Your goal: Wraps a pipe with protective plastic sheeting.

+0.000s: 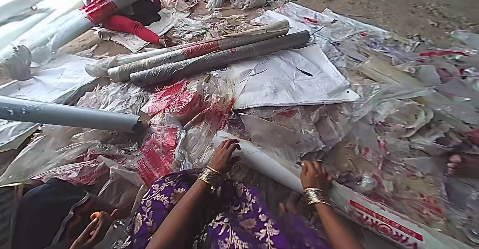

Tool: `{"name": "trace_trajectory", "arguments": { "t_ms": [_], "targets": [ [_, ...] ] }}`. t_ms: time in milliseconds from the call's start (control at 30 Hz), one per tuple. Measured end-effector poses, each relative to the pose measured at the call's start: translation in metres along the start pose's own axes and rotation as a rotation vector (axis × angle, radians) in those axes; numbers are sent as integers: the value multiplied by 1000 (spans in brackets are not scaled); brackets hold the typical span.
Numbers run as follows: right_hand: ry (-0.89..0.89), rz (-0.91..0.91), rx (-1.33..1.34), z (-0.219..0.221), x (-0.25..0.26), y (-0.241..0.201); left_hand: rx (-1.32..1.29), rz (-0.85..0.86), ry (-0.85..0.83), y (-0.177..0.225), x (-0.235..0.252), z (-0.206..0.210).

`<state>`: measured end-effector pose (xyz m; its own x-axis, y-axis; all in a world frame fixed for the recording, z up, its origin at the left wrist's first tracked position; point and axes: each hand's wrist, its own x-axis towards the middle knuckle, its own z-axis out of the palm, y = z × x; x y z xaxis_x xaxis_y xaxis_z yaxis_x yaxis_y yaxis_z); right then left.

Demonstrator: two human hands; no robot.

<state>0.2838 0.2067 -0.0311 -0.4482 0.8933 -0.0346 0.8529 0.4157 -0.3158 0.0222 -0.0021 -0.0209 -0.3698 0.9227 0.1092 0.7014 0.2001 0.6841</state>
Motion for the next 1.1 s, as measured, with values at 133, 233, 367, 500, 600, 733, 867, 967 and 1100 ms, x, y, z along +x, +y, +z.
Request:
{"name": "trace_trajectory", "arguments": {
  "t_ms": [133,233,367,500,600,733,867,967,1100],
  "targets": [
    [-125,159,57,-22,10,-11,45,-74,108,-15,9,18],
    [-79,161,148,-41,18,-37,-126,-23,314,-24,11,28],
    [-127,-144,200,-47,25,-101,-183,48,249,-36,14,25],
    [-336,-460,87,-25,28,-160,-208,72,153,-43,12,15],
    [-446,-559,6,-8,32,-180,-235,72,122,-44,14,10],
    [-363,-606,17,11,33,-184,-245,73,80,-47,16,7],
    [-397,-632,-38,13,39,-187,-242,69,70,-46,17,6],
    [-420,-646,-78,12,42,-185,-242,72,78,-47,18,8],
    [-459,-577,-131,0,45,-166,-236,74,85,-46,18,6]
  ]
}}
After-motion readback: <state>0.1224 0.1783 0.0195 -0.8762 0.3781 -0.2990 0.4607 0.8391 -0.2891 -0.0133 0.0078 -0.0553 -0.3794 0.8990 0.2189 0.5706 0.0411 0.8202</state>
